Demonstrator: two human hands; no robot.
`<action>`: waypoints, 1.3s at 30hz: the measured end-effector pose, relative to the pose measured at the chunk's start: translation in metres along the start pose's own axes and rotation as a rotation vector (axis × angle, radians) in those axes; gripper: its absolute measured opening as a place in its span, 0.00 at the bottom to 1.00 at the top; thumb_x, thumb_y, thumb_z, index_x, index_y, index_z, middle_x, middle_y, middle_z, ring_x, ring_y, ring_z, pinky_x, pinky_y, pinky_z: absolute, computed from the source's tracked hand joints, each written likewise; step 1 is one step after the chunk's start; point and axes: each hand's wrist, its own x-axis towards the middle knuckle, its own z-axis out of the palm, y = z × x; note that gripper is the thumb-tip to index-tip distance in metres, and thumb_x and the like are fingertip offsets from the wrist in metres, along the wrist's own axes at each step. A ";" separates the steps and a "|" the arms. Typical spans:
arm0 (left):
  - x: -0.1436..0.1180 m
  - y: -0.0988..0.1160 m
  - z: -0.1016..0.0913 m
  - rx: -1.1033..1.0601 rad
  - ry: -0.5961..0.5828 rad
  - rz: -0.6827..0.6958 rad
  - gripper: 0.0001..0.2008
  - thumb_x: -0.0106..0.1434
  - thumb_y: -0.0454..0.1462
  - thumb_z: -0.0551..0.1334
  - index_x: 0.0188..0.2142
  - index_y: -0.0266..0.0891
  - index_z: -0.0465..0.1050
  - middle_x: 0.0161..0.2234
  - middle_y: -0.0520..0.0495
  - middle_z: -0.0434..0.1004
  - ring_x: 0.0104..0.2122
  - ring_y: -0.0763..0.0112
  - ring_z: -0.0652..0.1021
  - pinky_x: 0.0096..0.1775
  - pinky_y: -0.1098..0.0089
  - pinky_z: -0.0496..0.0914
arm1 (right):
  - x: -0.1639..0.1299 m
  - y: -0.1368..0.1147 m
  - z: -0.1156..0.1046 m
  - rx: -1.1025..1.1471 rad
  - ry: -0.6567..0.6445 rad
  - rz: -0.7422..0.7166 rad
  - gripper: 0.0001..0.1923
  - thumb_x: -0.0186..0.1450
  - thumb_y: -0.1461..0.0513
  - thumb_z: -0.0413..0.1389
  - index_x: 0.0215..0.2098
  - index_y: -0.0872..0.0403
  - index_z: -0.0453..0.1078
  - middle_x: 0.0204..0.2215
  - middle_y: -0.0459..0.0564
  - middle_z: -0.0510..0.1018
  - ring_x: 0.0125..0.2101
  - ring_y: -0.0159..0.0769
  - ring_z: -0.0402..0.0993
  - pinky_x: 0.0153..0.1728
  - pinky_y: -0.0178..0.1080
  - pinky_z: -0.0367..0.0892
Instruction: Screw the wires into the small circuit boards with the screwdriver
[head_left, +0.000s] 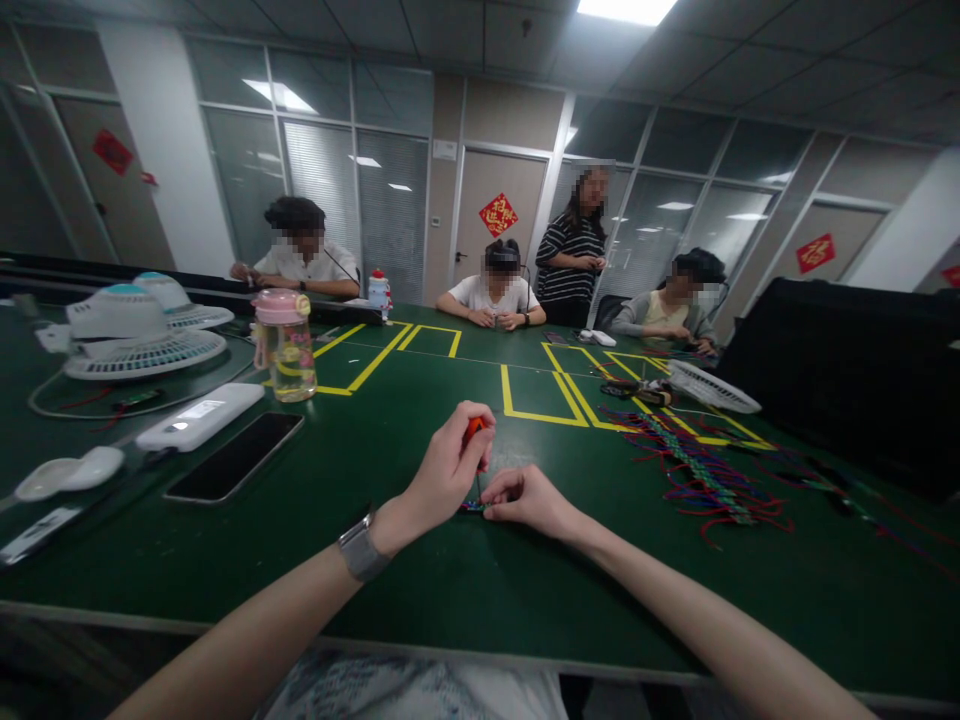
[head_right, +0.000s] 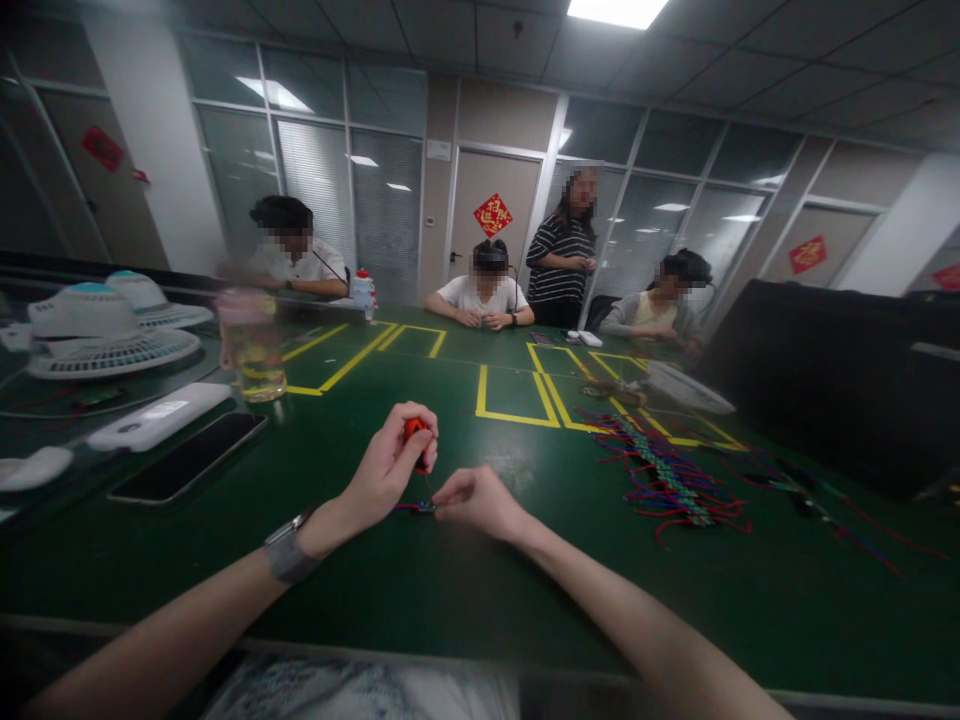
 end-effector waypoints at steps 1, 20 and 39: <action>0.000 0.001 0.000 0.034 -0.014 0.012 0.06 0.70 0.39 0.51 0.41 0.40 0.63 0.29 0.54 0.64 0.25 0.78 0.69 0.30 0.73 0.66 | 0.000 0.000 0.000 -0.006 -0.002 -0.005 0.09 0.50 0.61 0.66 0.29 0.58 0.79 0.27 0.48 0.79 0.25 0.30 0.70 0.28 0.34 0.66; 0.040 0.013 -0.007 0.429 -0.091 0.165 0.10 0.66 0.40 0.58 0.41 0.40 0.74 0.36 0.46 0.74 0.35 0.68 0.74 0.40 0.67 0.69 | -0.013 -0.006 0.013 -0.297 0.110 -0.182 0.09 0.57 0.68 0.60 0.35 0.55 0.79 0.30 0.49 0.76 0.28 0.31 0.69 0.30 0.34 0.64; 0.030 -0.001 -0.010 0.179 0.068 -0.009 0.12 0.67 0.41 0.55 0.42 0.40 0.75 0.33 0.49 0.70 0.21 0.80 0.67 0.24 0.76 0.63 | -0.010 -0.004 0.013 -0.384 0.099 -0.227 0.08 0.57 0.65 0.63 0.36 0.54 0.80 0.27 0.47 0.73 0.28 0.32 0.68 0.30 0.34 0.64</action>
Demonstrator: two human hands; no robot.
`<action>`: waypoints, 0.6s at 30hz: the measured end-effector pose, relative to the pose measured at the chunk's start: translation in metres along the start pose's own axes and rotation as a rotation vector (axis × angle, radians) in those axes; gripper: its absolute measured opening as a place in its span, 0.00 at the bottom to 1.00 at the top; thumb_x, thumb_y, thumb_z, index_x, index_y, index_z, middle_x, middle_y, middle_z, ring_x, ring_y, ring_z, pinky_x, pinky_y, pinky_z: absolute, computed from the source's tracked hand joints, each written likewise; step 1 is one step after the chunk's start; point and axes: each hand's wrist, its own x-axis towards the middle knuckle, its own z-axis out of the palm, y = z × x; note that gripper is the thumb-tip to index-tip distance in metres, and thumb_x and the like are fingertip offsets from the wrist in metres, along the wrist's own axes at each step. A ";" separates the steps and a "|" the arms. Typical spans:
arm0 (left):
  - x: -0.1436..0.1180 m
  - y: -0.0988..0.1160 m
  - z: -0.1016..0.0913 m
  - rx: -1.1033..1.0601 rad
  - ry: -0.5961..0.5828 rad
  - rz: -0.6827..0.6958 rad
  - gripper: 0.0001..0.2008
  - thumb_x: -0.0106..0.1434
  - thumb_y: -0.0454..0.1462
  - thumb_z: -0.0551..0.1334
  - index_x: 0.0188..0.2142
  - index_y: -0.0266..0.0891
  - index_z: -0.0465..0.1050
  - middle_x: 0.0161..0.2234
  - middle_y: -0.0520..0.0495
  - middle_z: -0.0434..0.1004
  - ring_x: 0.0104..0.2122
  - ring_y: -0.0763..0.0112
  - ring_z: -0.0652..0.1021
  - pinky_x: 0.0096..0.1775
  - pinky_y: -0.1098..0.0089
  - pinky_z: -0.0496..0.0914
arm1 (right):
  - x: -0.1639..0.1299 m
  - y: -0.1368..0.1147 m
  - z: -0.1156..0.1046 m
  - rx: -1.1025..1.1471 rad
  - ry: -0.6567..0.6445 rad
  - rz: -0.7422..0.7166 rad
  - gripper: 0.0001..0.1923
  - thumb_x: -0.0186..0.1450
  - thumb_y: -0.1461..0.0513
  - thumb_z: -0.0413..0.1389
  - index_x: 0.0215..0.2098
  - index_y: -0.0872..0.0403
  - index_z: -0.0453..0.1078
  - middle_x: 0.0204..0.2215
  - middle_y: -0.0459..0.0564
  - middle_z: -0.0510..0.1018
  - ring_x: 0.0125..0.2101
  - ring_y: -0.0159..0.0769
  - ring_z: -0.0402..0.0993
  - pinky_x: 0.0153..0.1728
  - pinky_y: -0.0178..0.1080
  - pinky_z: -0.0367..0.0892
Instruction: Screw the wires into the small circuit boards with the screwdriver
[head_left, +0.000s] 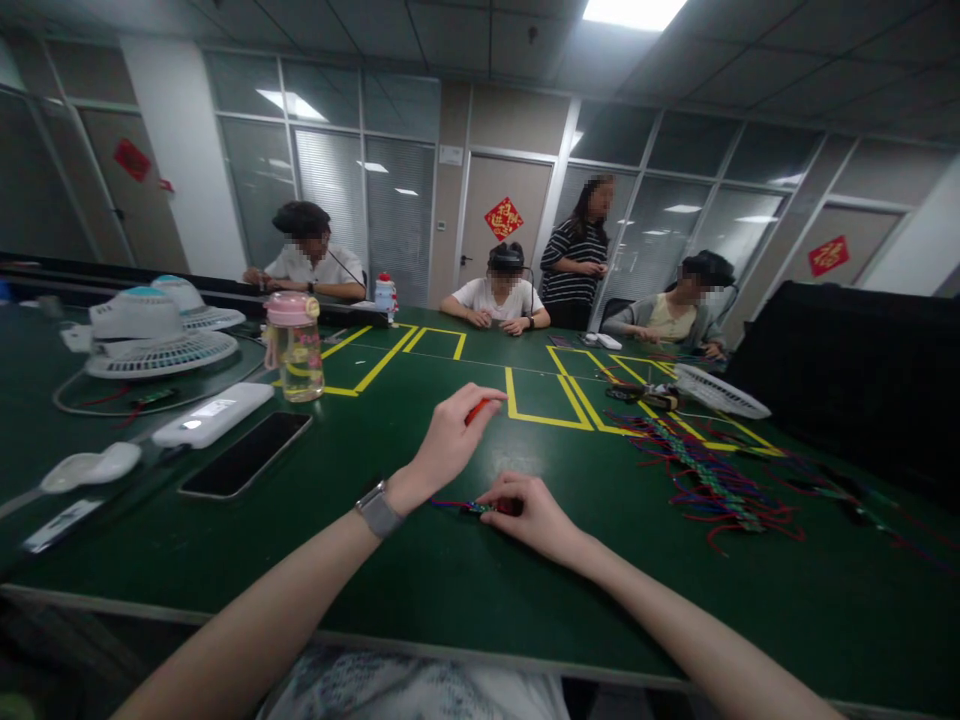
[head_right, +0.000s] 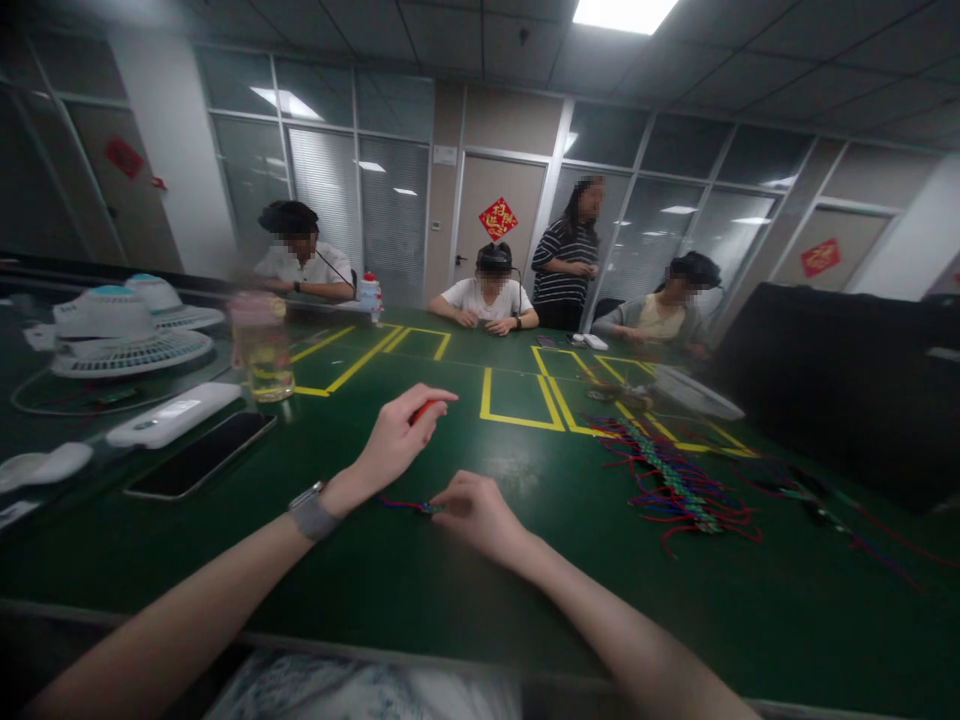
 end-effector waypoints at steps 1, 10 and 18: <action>0.003 0.000 -0.003 -0.046 0.041 -0.033 0.12 0.67 0.40 0.54 0.44 0.40 0.74 0.31 0.50 0.70 0.20 0.80 0.65 0.22 0.77 0.61 | 0.000 0.000 0.000 0.004 -0.002 0.003 0.08 0.57 0.65 0.63 0.36 0.54 0.80 0.27 0.47 0.73 0.28 0.32 0.68 0.30 0.34 0.64; 0.020 -0.015 -0.023 -0.518 0.207 -0.285 0.13 0.64 0.37 0.55 0.48 0.40 0.61 0.37 0.51 0.67 0.28 0.77 0.77 0.31 0.71 0.75 | 0.001 0.005 0.001 0.030 -0.009 0.005 0.08 0.56 0.65 0.64 0.36 0.54 0.80 0.29 0.48 0.74 0.28 0.32 0.69 0.30 0.34 0.64; 0.005 -0.021 -0.007 -0.362 0.132 -0.199 0.14 0.66 0.45 0.55 0.46 0.43 0.55 0.31 0.56 0.67 0.18 0.73 0.77 0.21 0.70 0.74 | 0.001 0.003 -0.001 0.038 -0.016 0.012 0.08 0.56 0.65 0.64 0.36 0.54 0.80 0.28 0.48 0.74 0.27 0.31 0.69 0.29 0.34 0.64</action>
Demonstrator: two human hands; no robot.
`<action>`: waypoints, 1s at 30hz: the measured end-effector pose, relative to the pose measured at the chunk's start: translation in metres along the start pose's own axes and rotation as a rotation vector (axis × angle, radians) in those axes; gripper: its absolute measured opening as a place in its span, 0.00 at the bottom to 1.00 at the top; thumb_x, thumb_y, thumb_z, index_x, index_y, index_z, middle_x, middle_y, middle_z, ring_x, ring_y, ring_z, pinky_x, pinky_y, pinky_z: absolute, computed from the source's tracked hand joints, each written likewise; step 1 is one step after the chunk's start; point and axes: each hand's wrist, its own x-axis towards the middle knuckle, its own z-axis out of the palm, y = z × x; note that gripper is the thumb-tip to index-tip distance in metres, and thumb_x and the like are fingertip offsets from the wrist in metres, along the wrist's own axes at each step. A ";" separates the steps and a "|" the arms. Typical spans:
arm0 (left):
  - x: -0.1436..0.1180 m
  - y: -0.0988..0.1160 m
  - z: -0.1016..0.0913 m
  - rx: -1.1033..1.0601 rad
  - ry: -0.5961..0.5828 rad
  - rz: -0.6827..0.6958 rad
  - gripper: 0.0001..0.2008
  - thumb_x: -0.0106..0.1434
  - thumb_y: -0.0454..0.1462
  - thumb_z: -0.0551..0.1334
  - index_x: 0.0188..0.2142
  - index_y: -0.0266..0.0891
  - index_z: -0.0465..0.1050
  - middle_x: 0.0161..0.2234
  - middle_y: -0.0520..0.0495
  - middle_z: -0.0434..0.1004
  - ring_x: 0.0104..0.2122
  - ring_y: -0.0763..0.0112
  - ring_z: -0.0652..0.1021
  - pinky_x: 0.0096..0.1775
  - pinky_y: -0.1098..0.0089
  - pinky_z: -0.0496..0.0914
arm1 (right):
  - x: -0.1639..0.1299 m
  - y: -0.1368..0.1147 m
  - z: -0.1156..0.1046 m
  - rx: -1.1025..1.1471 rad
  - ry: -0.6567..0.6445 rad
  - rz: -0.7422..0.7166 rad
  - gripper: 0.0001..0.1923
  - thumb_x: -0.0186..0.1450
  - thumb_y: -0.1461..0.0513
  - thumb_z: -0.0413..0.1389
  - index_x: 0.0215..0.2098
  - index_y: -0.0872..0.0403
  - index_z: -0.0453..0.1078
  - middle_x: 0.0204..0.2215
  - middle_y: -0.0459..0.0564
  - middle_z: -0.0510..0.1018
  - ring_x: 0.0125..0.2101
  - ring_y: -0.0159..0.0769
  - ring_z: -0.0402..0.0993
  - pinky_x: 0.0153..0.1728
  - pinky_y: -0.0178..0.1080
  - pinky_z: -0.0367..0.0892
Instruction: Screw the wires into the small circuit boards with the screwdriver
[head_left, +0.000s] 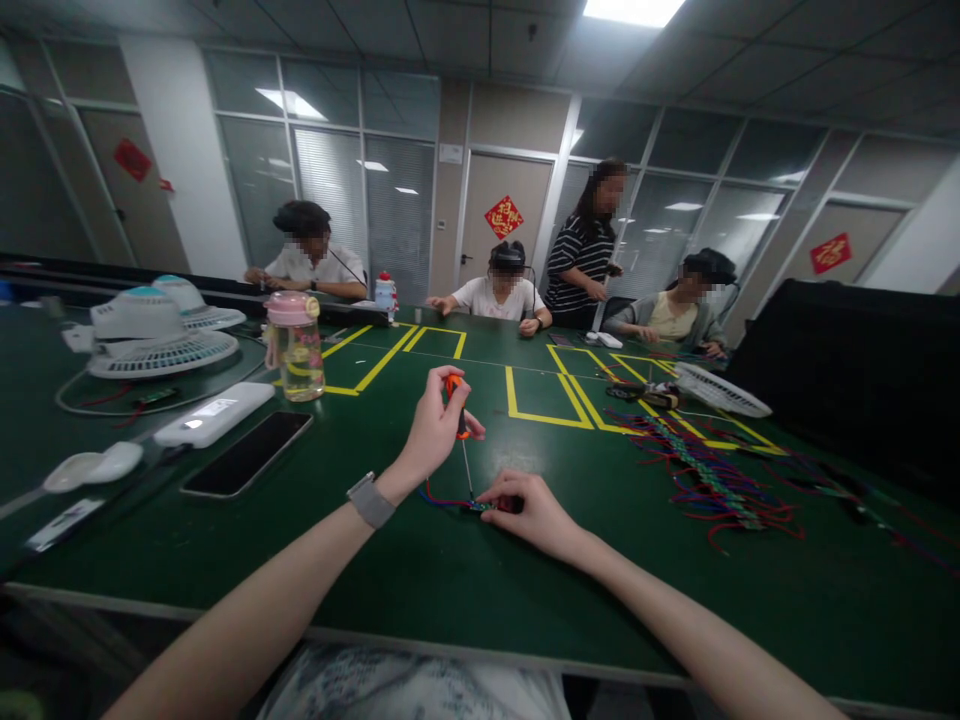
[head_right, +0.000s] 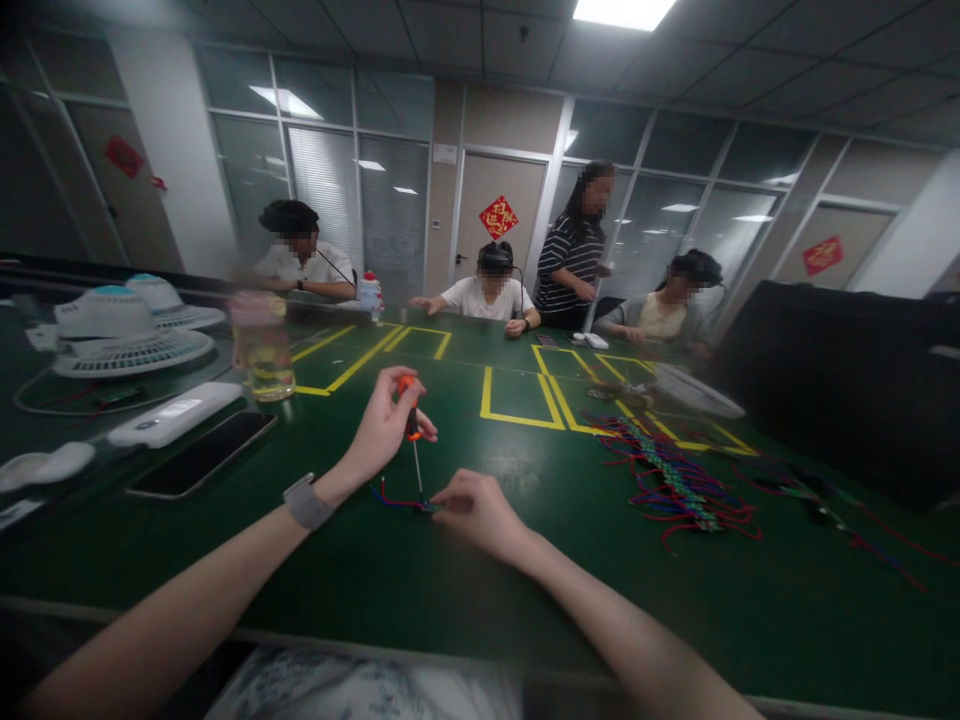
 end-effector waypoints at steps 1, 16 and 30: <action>-0.003 -0.002 0.002 0.026 -0.002 0.019 0.14 0.67 0.45 0.55 0.47 0.43 0.55 0.28 0.57 0.67 0.17 0.74 0.77 0.21 0.72 0.73 | 0.000 0.000 0.000 0.001 0.000 -0.001 0.08 0.56 0.65 0.64 0.36 0.54 0.80 0.28 0.48 0.74 0.27 0.31 0.69 0.30 0.34 0.64; -0.014 -0.011 0.010 0.147 0.019 0.065 0.15 0.67 0.46 0.54 0.48 0.41 0.56 0.22 0.58 0.69 0.19 0.73 0.77 0.24 0.76 0.69 | -0.001 -0.001 0.001 -0.016 0.010 -0.027 0.07 0.56 0.66 0.64 0.35 0.57 0.80 0.27 0.48 0.74 0.27 0.30 0.68 0.28 0.33 0.63; -0.017 -0.011 0.013 0.182 -0.011 0.065 0.13 0.69 0.44 0.53 0.48 0.41 0.56 0.21 0.58 0.69 0.21 0.71 0.78 0.25 0.75 0.69 | 0.000 0.000 0.001 0.012 0.014 -0.028 0.08 0.56 0.66 0.64 0.36 0.58 0.80 0.28 0.48 0.74 0.27 0.30 0.68 0.29 0.33 0.63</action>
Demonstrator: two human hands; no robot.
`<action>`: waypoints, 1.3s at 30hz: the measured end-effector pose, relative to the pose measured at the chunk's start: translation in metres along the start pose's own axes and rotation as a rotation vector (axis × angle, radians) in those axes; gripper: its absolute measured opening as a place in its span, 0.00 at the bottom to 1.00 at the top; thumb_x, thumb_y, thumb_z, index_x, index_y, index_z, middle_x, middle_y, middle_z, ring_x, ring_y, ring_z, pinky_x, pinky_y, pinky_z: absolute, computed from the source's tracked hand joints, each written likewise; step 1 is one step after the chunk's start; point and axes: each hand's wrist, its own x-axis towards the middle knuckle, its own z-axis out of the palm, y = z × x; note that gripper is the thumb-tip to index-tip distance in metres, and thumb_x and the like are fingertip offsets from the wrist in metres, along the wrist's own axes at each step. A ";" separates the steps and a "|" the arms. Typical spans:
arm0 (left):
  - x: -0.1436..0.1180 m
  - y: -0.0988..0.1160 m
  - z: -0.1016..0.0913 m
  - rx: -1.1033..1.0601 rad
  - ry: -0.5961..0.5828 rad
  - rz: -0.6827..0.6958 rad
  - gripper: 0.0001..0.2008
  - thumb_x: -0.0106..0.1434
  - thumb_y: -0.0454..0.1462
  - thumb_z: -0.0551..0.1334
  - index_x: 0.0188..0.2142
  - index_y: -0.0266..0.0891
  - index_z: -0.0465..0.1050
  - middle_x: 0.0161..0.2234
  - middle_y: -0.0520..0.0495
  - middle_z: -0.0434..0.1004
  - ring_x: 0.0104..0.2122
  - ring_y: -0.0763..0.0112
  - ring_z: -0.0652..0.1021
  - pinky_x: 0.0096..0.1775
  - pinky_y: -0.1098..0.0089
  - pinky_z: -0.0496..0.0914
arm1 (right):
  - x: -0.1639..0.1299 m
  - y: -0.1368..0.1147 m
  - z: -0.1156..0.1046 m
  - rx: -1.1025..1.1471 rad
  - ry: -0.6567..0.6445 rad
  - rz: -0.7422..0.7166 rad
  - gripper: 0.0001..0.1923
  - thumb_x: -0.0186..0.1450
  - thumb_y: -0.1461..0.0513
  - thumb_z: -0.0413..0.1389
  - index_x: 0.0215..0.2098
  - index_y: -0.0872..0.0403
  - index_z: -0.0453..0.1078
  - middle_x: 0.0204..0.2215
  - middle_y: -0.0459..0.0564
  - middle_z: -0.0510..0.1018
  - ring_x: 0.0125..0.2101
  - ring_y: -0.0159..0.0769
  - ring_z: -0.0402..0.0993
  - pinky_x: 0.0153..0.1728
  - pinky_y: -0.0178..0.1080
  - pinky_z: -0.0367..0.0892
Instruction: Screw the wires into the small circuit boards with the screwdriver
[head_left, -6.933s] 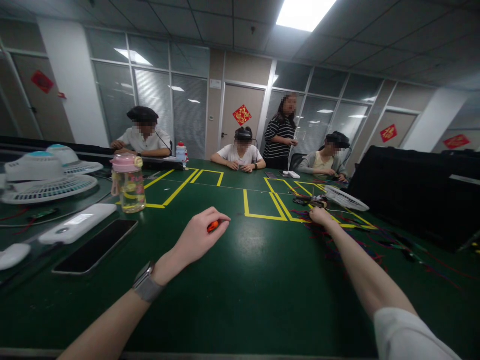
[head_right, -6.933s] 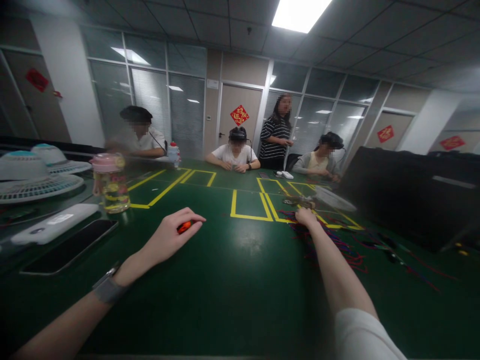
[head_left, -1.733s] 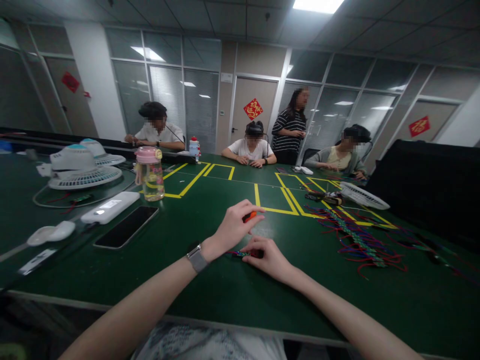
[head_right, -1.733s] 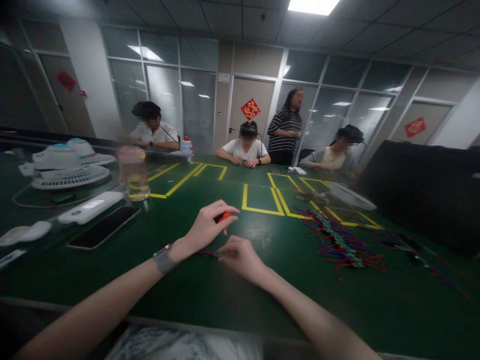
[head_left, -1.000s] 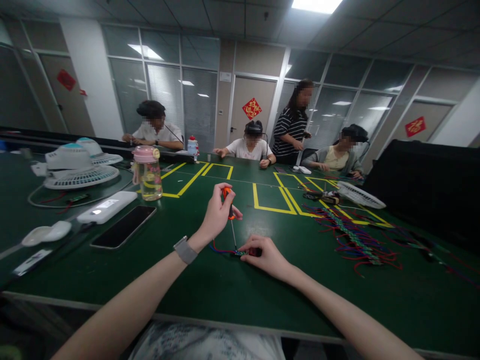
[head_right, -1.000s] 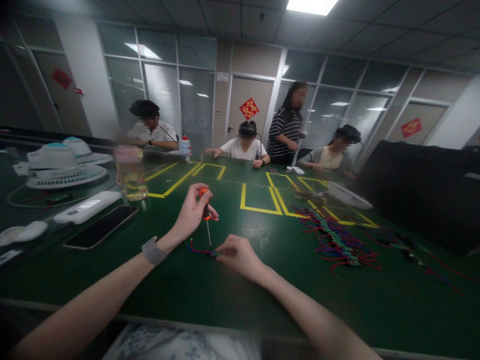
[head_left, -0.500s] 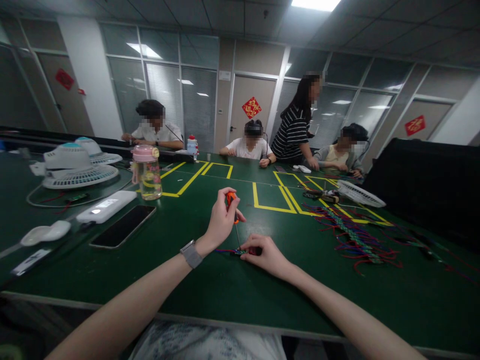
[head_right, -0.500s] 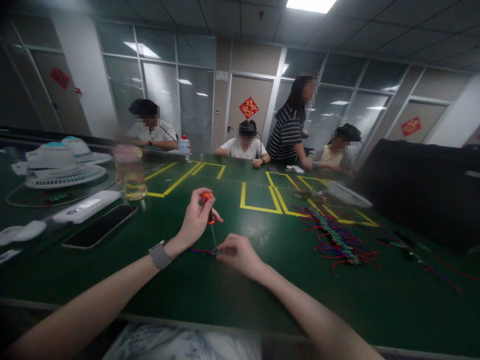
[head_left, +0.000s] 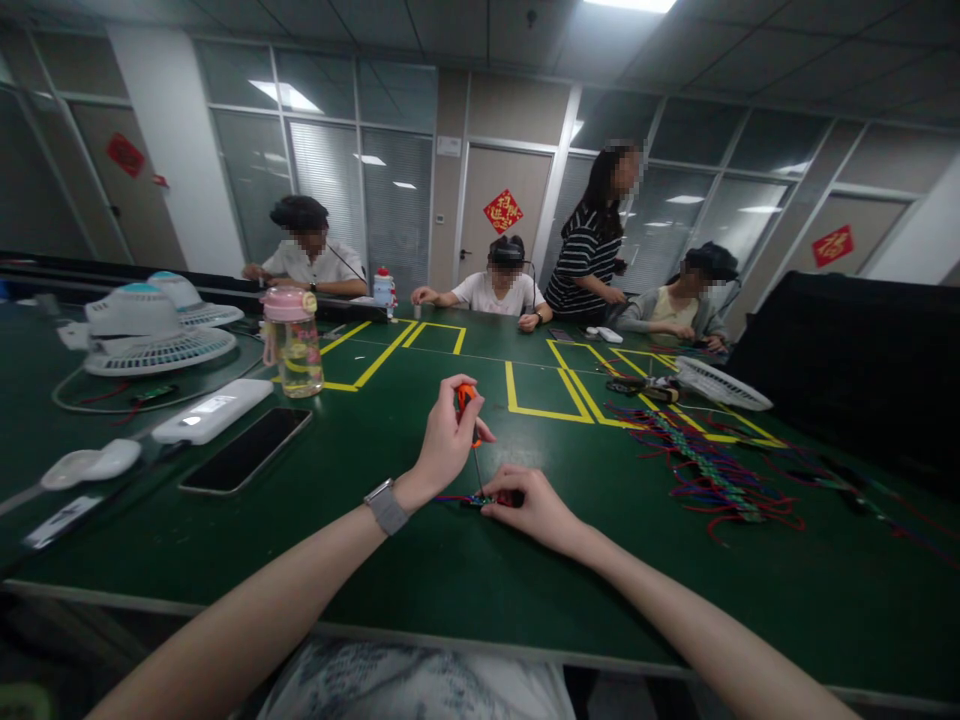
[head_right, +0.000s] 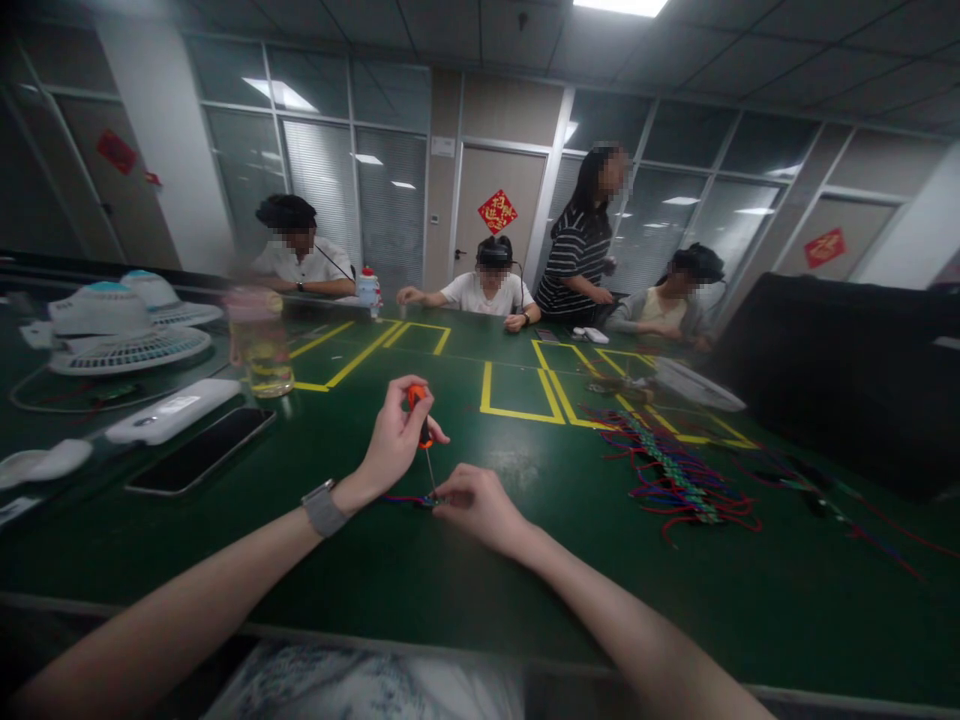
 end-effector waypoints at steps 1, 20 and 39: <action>0.000 0.000 0.000 -0.002 0.001 0.001 0.13 0.68 0.44 0.53 0.48 0.41 0.56 0.21 0.58 0.69 0.21 0.72 0.78 0.25 0.75 0.69 | 0.000 0.000 0.000 0.001 0.001 -0.002 0.08 0.56 0.66 0.64 0.35 0.58 0.80 0.28 0.49 0.74 0.27 0.30 0.69 0.29 0.33 0.63; -0.006 0.042 0.000 0.239 -0.347 0.445 0.13 0.67 0.31 0.56 0.49 0.40 0.69 0.44 0.46 0.70 0.40 0.72 0.75 0.39 0.73 0.73 | 0.000 0.002 0.001 -0.012 0.030 -0.020 0.07 0.55 0.67 0.64 0.34 0.56 0.80 0.29 0.48 0.76 0.26 0.30 0.68 0.28 0.33 0.63; -0.007 0.036 0.001 0.428 -0.174 0.475 0.15 0.62 0.38 0.64 0.48 0.41 0.71 0.35 0.49 0.67 0.34 0.71 0.72 0.37 0.70 0.72 | -0.001 0.002 0.001 -0.021 0.021 -0.023 0.07 0.56 0.66 0.64 0.35 0.55 0.80 0.28 0.47 0.75 0.25 0.29 0.67 0.28 0.33 0.63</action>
